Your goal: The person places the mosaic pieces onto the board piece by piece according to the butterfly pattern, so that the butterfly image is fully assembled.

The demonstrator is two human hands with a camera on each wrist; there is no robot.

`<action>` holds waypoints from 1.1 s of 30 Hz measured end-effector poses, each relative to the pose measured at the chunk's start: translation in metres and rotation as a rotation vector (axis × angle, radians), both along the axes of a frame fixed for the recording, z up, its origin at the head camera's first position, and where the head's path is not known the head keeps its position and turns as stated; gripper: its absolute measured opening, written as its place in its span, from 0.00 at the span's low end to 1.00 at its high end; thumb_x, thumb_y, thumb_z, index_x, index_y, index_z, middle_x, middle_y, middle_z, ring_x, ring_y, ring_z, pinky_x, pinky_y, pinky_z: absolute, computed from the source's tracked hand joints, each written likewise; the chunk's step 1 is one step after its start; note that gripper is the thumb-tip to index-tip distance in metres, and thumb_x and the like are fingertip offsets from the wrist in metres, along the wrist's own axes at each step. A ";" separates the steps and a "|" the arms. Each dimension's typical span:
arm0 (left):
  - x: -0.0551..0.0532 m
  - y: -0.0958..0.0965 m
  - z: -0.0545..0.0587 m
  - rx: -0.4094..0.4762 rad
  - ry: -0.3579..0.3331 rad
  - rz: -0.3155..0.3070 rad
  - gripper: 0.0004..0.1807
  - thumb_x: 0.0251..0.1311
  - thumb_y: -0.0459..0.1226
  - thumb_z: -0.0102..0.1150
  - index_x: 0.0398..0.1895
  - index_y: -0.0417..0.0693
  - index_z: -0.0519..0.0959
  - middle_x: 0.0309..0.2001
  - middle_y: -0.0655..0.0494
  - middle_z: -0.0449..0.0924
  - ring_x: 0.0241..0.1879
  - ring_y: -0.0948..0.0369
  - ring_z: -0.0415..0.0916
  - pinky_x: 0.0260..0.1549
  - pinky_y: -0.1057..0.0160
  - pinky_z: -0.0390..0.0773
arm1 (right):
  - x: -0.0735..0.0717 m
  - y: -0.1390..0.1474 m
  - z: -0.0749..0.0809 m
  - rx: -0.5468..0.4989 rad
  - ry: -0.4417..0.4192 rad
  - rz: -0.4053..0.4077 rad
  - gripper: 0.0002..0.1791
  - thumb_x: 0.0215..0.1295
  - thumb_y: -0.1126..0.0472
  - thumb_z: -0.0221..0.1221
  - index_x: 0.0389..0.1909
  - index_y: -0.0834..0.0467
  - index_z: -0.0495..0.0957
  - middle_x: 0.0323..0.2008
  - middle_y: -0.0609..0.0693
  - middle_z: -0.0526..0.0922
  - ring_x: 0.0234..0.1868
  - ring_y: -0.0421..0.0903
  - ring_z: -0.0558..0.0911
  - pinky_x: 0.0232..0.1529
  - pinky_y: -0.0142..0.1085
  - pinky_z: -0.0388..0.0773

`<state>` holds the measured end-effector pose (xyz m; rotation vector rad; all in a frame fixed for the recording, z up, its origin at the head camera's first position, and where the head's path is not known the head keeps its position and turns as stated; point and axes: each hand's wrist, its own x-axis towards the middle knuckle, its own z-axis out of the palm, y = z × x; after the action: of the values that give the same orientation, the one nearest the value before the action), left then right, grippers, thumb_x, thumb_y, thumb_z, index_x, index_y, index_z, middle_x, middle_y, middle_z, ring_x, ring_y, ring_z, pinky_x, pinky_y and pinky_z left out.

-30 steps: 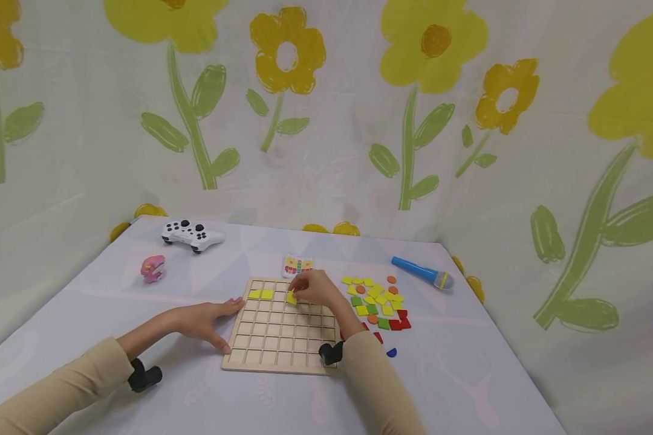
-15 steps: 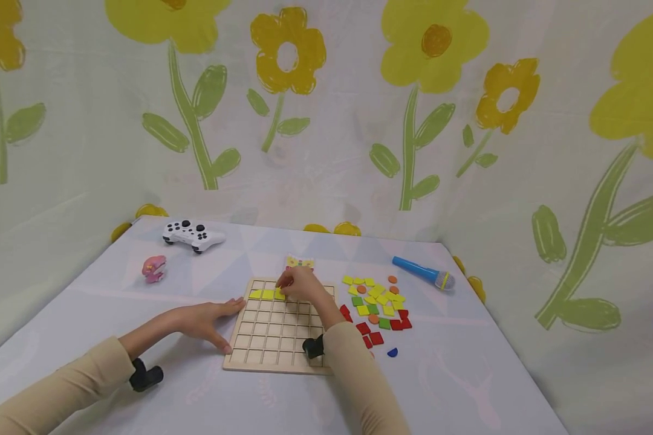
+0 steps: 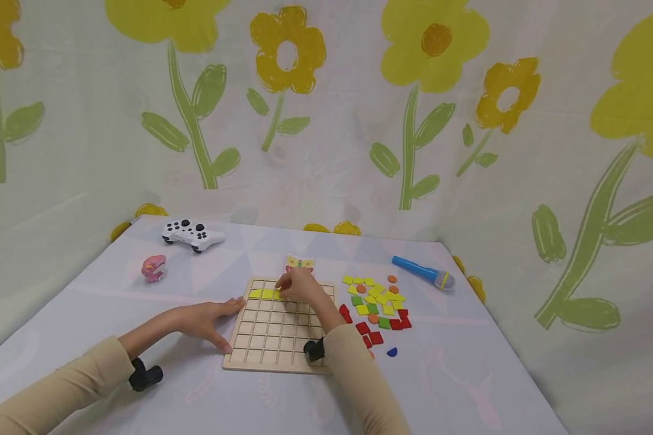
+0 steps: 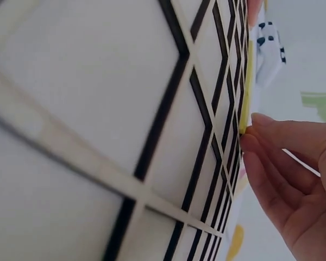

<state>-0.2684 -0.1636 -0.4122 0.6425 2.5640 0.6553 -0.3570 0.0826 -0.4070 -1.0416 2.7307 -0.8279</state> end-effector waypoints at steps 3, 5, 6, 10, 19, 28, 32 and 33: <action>0.001 0.000 0.001 0.001 -0.003 0.002 0.57 0.44 0.51 0.75 0.74 0.38 0.54 0.75 0.41 0.48 0.73 0.44 0.44 0.68 0.44 0.51 | 0.004 0.004 0.004 -0.001 0.026 0.020 0.10 0.61 0.68 0.64 0.43 0.63 0.84 0.36 0.53 0.86 0.36 0.45 0.84 0.37 0.30 0.80; 0.001 0.000 0.001 0.000 -0.001 0.000 0.57 0.44 0.51 0.75 0.74 0.38 0.54 0.75 0.41 0.48 0.73 0.44 0.44 0.68 0.44 0.51 | 0.006 0.009 0.006 0.000 0.039 0.022 0.10 0.61 0.67 0.64 0.44 0.63 0.84 0.37 0.54 0.86 0.37 0.46 0.85 0.38 0.31 0.80; 0.000 0.000 0.001 0.000 0.002 -0.005 0.57 0.44 0.51 0.75 0.74 0.37 0.54 0.74 0.41 0.48 0.73 0.44 0.44 0.68 0.44 0.51 | 0.008 0.011 0.008 -0.003 0.046 0.022 0.11 0.61 0.67 0.64 0.44 0.63 0.84 0.38 0.54 0.86 0.37 0.46 0.85 0.39 0.32 0.80; 0.001 0.000 0.002 -0.004 0.006 -0.001 0.57 0.44 0.51 0.75 0.74 0.38 0.54 0.74 0.41 0.48 0.73 0.44 0.44 0.68 0.44 0.51 | 0.014 0.022 0.013 -0.002 0.062 0.020 0.12 0.62 0.67 0.64 0.47 0.64 0.83 0.39 0.55 0.85 0.39 0.47 0.85 0.41 0.34 0.80; 0.002 0.001 0.002 0.006 0.007 0.005 0.57 0.44 0.51 0.75 0.73 0.37 0.55 0.74 0.41 0.48 0.73 0.44 0.44 0.68 0.44 0.51 | 0.026 0.063 0.016 -0.041 0.090 0.020 0.14 0.60 0.68 0.65 0.47 0.65 0.81 0.38 0.57 0.85 0.37 0.49 0.84 0.37 0.31 0.81; 0.001 0.001 0.000 0.001 0.002 0.017 0.58 0.43 0.51 0.75 0.74 0.38 0.54 0.75 0.42 0.48 0.73 0.45 0.43 0.68 0.45 0.50 | 0.042 0.108 0.017 0.016 0.031 -0.126 0.09 0.59 0.66 0.66 0.41 0.60 0.84 0.36 0.48 0.84 0.35 0.42 0.80 0.34 0.30 0.79; 0.002 0.001 0.001 0.001 0.002 0.017 0.58 0.43 0.51 0.75 0.74 0.38 0.55 0.75 0.42 0.48 0.73 0.45 0.43 0.68 0.45 0.50 | 0.045 0.128 0.014 0.035 0.053 -0.136 0.08 0.59 0.67 0.66 0.40 0.60 0.84 0.35 0.48 0.84 0.35 0.42 0.80 0.34 0.29 0.78; 0.001 0.001 0.001 0.001 0.003 0.016 0.58 0.44 0.51 0.75 0.74 0.38 0.55 0.75 0.42 0.48 0.73 0.45 0.43 0.68 0.45 0.50 | 0.046 0.133 0.013 0.035 0.057 -0.140 0.08 0.59 0.68 0.66 0.39 0.60 0.84 0.34 0.48 0.84 0.35 0.42 0.80 0.34 0.29 0.78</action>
<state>-0.2670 -0.1629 -0.4113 0.6236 2.5744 0.6610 -0.3114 0.2158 -0.3940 -0.8892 2.8821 -0.7771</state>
